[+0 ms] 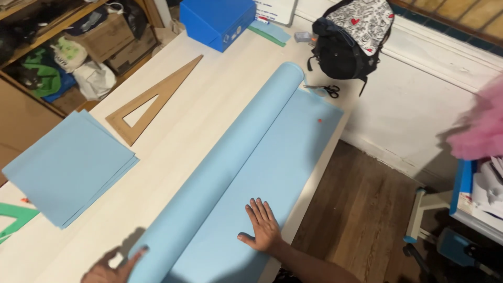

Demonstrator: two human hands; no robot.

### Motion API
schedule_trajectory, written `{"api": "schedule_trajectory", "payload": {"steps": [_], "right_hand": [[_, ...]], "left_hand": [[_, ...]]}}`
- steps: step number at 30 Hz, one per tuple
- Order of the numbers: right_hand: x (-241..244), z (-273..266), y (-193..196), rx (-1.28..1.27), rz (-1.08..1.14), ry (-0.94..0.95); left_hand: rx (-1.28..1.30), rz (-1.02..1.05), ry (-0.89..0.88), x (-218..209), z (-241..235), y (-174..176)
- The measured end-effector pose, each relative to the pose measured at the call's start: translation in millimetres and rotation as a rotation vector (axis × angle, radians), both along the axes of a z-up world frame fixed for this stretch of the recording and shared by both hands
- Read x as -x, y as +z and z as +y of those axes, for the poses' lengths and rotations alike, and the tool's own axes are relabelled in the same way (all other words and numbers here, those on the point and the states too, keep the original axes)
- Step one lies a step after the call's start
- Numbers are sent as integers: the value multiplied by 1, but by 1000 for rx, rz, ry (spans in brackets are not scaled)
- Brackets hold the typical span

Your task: Unrolling a large roll of blue paper and cutting a section off with scissors on a workbench

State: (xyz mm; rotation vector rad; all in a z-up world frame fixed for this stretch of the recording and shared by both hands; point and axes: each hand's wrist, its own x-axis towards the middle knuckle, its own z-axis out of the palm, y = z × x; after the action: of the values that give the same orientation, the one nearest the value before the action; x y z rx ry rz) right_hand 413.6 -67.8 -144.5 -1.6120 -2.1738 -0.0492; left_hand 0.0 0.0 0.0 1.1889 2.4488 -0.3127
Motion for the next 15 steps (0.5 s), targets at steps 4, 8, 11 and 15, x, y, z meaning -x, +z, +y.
{"api": "schedule_trajectory", "payload": {"steps": [4,8,11,15], "right_hand": [[0,-2,10,-103,10,12],[-3,5,12,-70,-6,16],[-2,-2,13,-49,-4,17],[-5,-1,-2,61,-37,23]], "left_hand": [[-245,89,-19,46,2,-89],[-1065,479,-402,-16,-11,-94],[-1185,485,-458,-72,-34,-73],[-1158,567,-427,-90,-30,-73]]}}
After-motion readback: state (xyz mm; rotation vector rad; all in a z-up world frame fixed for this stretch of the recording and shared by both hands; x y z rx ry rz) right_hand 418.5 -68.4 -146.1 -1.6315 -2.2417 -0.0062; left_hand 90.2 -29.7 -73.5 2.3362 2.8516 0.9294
